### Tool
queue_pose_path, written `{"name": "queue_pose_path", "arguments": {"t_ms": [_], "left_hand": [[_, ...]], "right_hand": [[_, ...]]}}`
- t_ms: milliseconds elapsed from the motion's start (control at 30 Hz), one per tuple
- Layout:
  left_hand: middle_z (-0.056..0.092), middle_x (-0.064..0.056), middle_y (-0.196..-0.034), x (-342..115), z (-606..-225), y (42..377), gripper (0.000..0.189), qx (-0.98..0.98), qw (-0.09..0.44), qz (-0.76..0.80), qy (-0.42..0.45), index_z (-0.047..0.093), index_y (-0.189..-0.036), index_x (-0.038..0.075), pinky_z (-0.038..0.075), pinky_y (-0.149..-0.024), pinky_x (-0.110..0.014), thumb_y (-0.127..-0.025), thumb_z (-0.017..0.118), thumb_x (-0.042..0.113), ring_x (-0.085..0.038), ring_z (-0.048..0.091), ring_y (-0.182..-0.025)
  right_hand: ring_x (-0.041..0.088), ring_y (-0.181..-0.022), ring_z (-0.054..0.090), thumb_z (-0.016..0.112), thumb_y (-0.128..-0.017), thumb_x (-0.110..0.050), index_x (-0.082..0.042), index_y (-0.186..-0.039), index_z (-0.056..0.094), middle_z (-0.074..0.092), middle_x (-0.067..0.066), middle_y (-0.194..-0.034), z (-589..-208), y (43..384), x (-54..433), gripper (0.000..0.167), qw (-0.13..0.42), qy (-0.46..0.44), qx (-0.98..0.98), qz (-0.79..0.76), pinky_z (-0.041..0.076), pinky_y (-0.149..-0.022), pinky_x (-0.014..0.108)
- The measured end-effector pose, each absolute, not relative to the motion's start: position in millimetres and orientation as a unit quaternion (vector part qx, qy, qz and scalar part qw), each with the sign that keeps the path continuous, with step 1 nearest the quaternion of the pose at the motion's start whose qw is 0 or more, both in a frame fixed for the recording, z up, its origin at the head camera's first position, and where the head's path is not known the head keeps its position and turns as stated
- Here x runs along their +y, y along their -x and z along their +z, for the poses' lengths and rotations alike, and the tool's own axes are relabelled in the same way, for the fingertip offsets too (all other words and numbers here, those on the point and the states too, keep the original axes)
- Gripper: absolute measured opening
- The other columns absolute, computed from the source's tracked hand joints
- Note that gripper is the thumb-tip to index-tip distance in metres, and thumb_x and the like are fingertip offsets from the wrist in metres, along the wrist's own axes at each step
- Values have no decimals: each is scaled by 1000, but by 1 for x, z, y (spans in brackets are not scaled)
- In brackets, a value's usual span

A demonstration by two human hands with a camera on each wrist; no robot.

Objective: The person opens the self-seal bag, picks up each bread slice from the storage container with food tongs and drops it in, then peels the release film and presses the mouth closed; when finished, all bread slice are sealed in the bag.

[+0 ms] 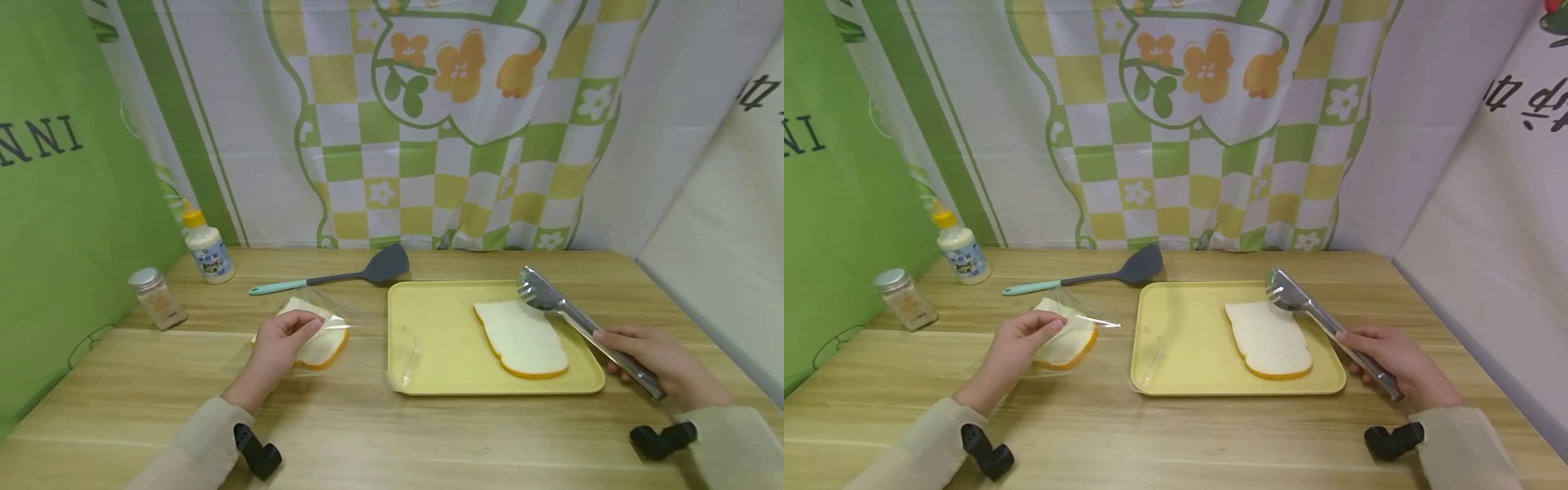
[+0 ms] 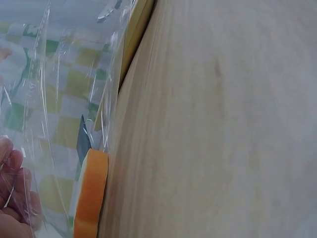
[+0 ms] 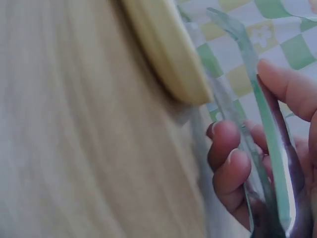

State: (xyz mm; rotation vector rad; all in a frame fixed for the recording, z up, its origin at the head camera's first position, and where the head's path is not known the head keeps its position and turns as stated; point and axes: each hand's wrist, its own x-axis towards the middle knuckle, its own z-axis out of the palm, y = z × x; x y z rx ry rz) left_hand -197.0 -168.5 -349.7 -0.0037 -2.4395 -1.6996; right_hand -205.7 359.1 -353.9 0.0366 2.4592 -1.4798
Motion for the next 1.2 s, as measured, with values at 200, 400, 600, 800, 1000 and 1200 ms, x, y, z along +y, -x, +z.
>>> {"name": "queue_pose_path", "arguments": {"t_ms": [200,400,600,800,1000,1200], "left_hand": [[66,-3,-84,-168,-349,197,19,-817,83,-570,4,68,-98,-2,43,-63,-18,-88,63,13,-9,51,-76],[65,-2,-83,-167,-349,197,20,-819,78,-569,0,68,-99,-2,41,-62,-18,-88,64,14,-10,49,-76],[66,-4,-85,-167,-350,197,19,-815,80,-574,5,68,-98,-3,43,-63,-18,-88,63,12,-9,50,-76],[66,-4,-84,-167,-350,197,18,-814,80,-576,6,68,-98,-3,42,-62,-18,-89,62,11,-10,50,-76],[67,-3,-84,-166,-350,197,19,-811,80,-579,4,68,-98,-4,43,-63,-18,-89,62,11,-9,51,-76],[67,-6,-85,-166,-350,196,19,-807,81,-585,6,68,-99,-5,43,-63,-18,-88,63,11,-7,51,-75]], "right_hand": [[11,-60,60,53,-95,-27,-17,-110,62,63,4,-74,-349,205,364,21,173,-15,809,-562,51,-51,26],[12,-65,60,49,-97,-27,-7,-118,58,61,5,-81,-336,202,360,30,150,4,828,-540,52,-53,28],[14,-68,59,50,-96,-30,18,-133,32,61,6,-87,-317,193,336,63,99,14,872,-479,51,-55,30],[12,-72,58,52,-94,-36,14,-136,33,62,7,-100,-300,178,302,67,58,12,896,-440,52,-57,31],[14,-72,58,55,-92,-40,9,-135,38,62,16,-102,-295,163,276,68,22,18,915,-403,49,-56,30],[14,-73,60,60,-88,-44,1,-130,49,65,16,-101,-302,147,263,63,-15,15,937,-350,47,-53,27]]}}
